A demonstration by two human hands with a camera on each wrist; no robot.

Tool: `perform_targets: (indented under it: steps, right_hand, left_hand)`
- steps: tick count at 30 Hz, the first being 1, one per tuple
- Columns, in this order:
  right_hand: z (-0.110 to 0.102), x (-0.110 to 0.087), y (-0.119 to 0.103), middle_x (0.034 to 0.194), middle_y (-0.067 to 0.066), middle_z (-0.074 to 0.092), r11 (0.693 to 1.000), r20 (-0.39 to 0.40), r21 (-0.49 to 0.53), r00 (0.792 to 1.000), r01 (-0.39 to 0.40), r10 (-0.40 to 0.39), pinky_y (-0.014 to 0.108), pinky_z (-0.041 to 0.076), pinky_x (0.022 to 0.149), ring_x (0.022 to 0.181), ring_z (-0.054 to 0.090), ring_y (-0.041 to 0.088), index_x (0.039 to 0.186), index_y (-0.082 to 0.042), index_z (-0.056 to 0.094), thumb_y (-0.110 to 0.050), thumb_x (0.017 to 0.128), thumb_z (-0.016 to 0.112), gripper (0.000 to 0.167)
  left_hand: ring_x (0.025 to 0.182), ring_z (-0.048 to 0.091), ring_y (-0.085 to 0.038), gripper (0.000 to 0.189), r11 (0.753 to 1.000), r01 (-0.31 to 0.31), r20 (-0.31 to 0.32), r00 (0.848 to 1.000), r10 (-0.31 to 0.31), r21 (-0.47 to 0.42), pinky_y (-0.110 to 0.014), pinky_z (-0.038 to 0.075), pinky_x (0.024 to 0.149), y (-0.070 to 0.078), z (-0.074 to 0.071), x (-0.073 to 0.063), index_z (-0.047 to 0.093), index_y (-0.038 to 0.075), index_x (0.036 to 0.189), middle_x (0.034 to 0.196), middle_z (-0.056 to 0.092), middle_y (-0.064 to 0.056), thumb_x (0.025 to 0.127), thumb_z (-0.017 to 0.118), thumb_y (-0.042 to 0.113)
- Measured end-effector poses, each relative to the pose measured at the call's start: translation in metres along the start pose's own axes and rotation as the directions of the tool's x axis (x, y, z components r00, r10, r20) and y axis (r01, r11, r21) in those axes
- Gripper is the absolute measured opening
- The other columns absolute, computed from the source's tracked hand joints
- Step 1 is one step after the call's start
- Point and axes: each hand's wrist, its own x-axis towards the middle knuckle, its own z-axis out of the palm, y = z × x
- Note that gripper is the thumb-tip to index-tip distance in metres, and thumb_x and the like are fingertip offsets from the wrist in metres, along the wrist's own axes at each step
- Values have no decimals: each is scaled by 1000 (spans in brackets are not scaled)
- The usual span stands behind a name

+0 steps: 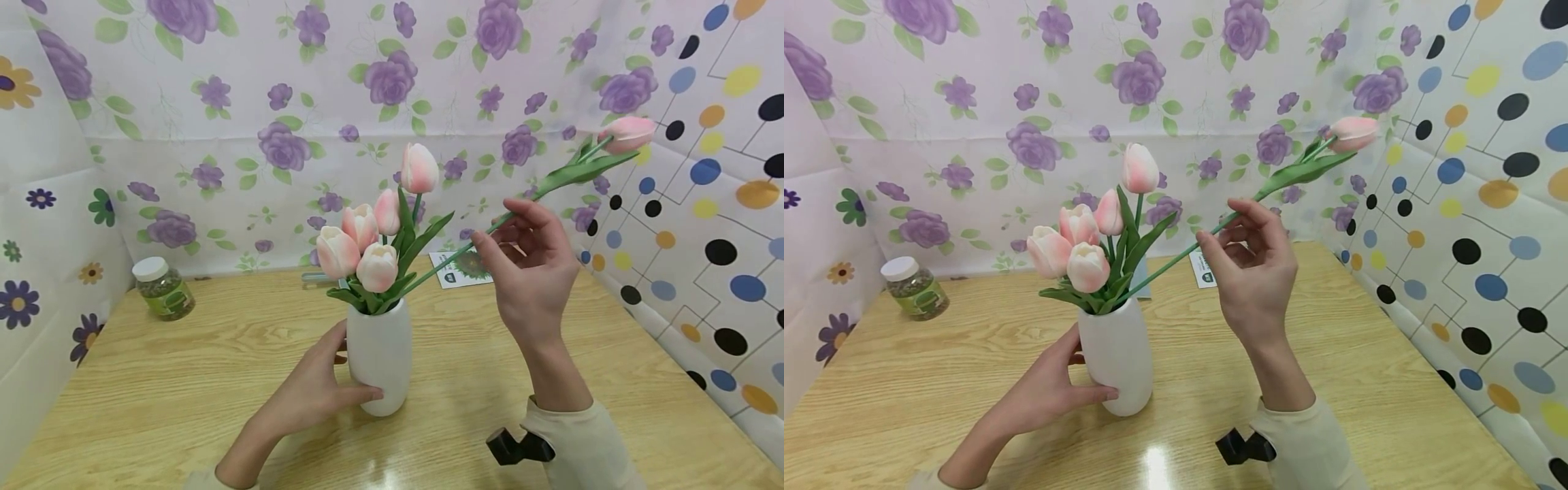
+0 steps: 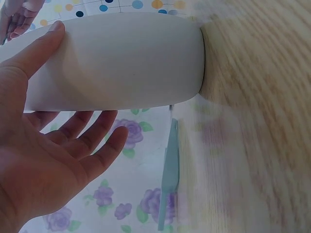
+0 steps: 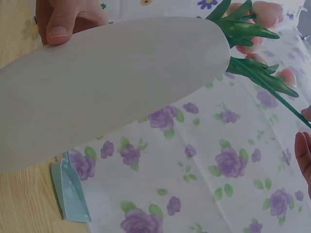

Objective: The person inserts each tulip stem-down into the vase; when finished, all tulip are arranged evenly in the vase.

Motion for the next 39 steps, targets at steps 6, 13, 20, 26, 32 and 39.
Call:
perform_targets:
  steps: [6, 13, 20, 26, 32, 39]
  right_hand:
    - [7, 0, -7, 93, 2, 65, 998, 75, -15, 995, 59, -58, 19, 56, 67, 79, 65, 15, 118, 6, 68, 15, 80, 78, 40]
    - [13, 0, -14, 98, -1, 66, 992, 184, -12, 975, 127, -122, 19, 55, 66, 80, 64, 15, 119, 17, 60, 19, 81, 74, 41]
    - [19, 5, -21, 101, -3, 63, 984, 306, -16, 937, 180, -167, 20, 52, 64, 78, 60, 13, 119, 18, 59, 22, 82, 73, 40]
    - [25, 11, -28, 99, 8, 62, 975, 433, -43, 883, 217, -178, 19, 50, 60, 73, 55, 12, 120, 15, 60, 23, 81, 75, 42]
    - [27, 13, -31, 105, 20, 63, 963, 536, -95, 828, 250, -162, 18, 46, 54, 68, 51, 11, 121, 13, 58, 22, 82, 75, 44]
    - [27, 10, -26, 94, 13, 62, 956, 628, -127, 767, 265, -129, 19, 47, 53, 65, 50, 11, 120, 7, 60, 17, 84, 79, 42]
  left_hand:
    - [120, 60, -19, 95, 1000, 14, -1, 1000, -14, 3, -54, 50, 104, 0, 0, 0, 44, 25, 155, 138, 62, 3, 76, 97, 34]
    - [121, 60, -20, 94, 1000, 19, 3, 1000, -19, -4, -54, 50, 104, 0, 0, 0, 44, 26, 154, 139, 61, 3, 77, 96, 35]
    - [122, 60, -20, 93, 1000, 20, 3, 1000, -20, -12, -54, 49, 104, 0, 0, 0, 45, 26, 154, 138, 62, 3, 77, 96, 35]
    - [122, 60, -20, 94, 1000, 18, 3, 1000, -18, -12, -54, 49, 104, 0, 0, 0, 44, 25, 155, 138, 62, 3, 77, 96, 36]
    - [121, 60, -19, 93, 1000, 20, 6, 1000, -20, -10, -54, 49, 104, 0, 1, 0, 44, 25, 155, 139, 62, 4, 78, 96, 36]
    - [123, 60, -19, 93, 1000, 29, 12, 1000, -29, -11, -54, 50, 104, 1, 1, 0, 44, 25, 155, 140, 61, 3, 78, 95, 36]
